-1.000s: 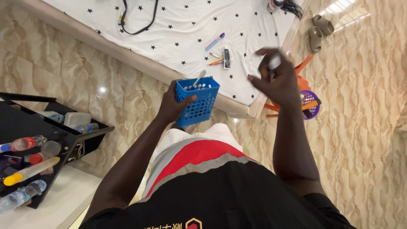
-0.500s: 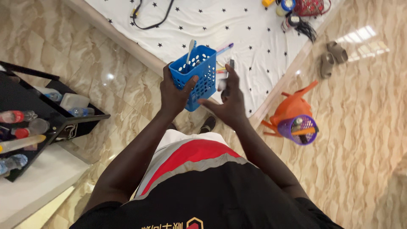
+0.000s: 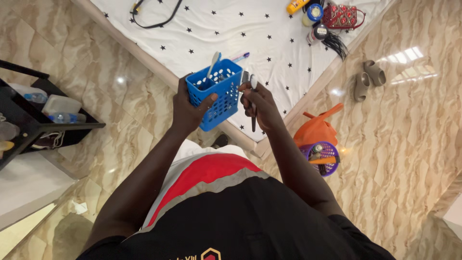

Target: The person gathers toothbrushes, a toothpaste tube, and a small plastic basket from a bed, then places them into the basket. The person carries the basket into a bathroom and sets it on the sink counter.

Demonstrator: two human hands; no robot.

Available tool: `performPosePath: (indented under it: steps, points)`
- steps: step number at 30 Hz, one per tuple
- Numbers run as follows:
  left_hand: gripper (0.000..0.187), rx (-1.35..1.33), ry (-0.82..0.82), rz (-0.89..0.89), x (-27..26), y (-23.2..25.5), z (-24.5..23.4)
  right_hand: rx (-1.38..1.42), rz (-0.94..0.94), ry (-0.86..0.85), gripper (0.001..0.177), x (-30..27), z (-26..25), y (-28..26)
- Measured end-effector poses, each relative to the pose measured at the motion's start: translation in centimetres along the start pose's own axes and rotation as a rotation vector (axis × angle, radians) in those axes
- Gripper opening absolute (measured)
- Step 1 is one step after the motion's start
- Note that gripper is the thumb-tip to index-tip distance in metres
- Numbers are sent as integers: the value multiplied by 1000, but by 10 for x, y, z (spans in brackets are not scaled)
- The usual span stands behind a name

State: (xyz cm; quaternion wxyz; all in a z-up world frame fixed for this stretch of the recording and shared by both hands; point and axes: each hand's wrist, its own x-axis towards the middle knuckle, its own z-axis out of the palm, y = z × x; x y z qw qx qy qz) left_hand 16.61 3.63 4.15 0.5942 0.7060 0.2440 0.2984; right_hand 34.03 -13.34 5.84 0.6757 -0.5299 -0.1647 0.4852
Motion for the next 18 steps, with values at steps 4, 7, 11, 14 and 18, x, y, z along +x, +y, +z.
performPosePath:
  steps: [4,7,11,14,18]
  points:
    - [68,16,-20,-33,0,-3,7,21,-79,57,37,-8,-13,-23]
    - [69,54,-44,27,-2,-3,14,-1,-195,66,38,-12,-25,-36]
    - [73,91,-112,99,-3,-7,20,-82,-119,148,26,-9,-31,-32]
    - [86,86,-156,46,-2,-11,21,-89,-145,144,30,-15,-28,-29]
    - [95,130,-233,15,-4,-17,17,-86,-147,272,39,-31,-21,-33]
